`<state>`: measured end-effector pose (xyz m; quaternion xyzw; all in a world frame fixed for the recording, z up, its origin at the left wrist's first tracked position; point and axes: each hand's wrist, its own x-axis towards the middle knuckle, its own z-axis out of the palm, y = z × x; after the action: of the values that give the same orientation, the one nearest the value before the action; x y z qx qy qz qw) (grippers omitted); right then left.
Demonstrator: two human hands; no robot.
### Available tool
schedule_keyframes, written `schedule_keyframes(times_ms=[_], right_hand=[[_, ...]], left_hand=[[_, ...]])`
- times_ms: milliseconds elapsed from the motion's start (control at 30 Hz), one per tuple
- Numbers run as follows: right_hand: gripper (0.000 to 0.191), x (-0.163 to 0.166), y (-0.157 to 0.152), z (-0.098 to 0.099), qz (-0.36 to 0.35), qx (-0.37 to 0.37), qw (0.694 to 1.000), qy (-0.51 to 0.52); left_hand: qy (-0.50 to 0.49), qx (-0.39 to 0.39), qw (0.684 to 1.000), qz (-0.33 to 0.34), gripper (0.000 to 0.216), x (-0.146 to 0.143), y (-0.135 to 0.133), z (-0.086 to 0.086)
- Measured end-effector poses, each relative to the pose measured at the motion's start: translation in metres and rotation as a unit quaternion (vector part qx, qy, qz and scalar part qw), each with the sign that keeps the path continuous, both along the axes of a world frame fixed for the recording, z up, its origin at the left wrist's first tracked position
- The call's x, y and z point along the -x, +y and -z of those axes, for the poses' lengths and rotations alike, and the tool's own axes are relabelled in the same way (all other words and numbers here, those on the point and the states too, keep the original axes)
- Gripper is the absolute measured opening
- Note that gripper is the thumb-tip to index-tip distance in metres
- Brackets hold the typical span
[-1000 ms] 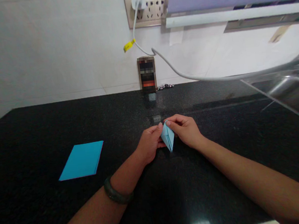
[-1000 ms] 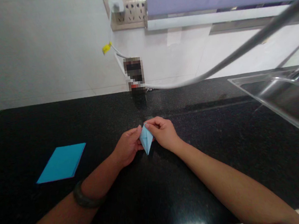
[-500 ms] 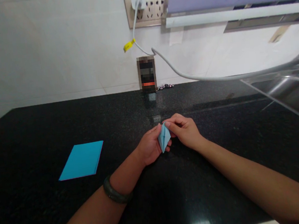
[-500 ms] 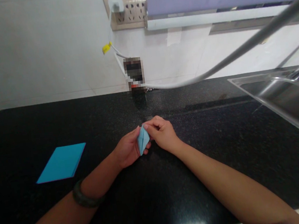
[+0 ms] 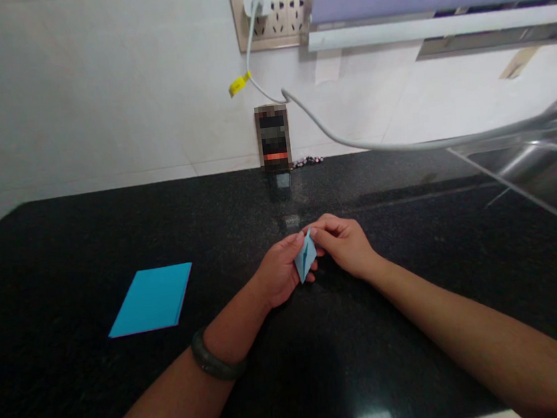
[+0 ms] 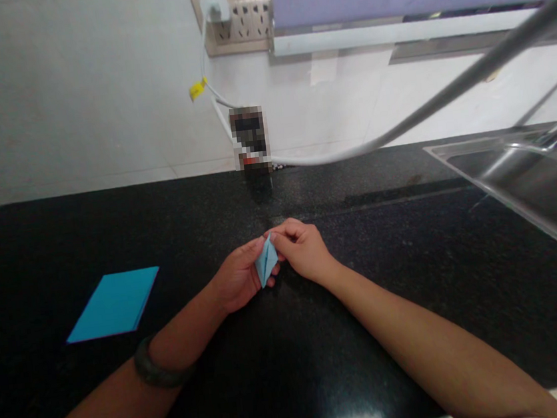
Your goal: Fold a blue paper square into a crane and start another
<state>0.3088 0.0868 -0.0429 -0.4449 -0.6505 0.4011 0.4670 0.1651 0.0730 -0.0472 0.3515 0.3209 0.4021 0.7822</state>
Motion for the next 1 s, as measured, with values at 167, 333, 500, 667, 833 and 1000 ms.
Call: schedule_keyframes(times_ms=[167, 333, 500, 667, 833, 1000], right_hand=[[0.018, 0.0012, -0.0013, -0.0032, 0.014, -0.014, 1.0, -0.012], [0.017, 0.001, -0.0008, -0.0021, 0.012, -0.011, 1.0, -0.004], [0.015, 0.0002, 0.0009, 0.0003, 0.008, -0.006, 1.0, 0.007], [0.014, 0.0008, 0.0, -0.0009, 0.027, -0.016, 0.999, -0.009], [0.015, 0.0009, 0.0, 0.0009, 0.043, -0.026, 0.998, -0.028], [0.019, 0.0003, -0.0007, 0.002, 0.043, -0.028, 0.998, -0.047]], left_hand=[[0.064, -0.042, 0.996, -0.045, 0.032, -0.0029, -0.0025, -0.001], [0.086, -0.054, 0.993, -0.064, 0.036, -0.0048, -0.0038, -0.0026], [0.091, -0.045, 0.992, -0.069, 0.038, -0.0053, -0.0039, -0.0034], [0.091, -0.04, 0.993, -0.062, 0.034, -0.0051, -0.004, -0.0043], [0.092, -0.049, 0.993, -0.056, 0.033, -0.0049, -0.0036, -0.003], [0.106, -0.073, 0.99, -0.061, 0.034, -0.0056, -0.0039, -0.0015]])
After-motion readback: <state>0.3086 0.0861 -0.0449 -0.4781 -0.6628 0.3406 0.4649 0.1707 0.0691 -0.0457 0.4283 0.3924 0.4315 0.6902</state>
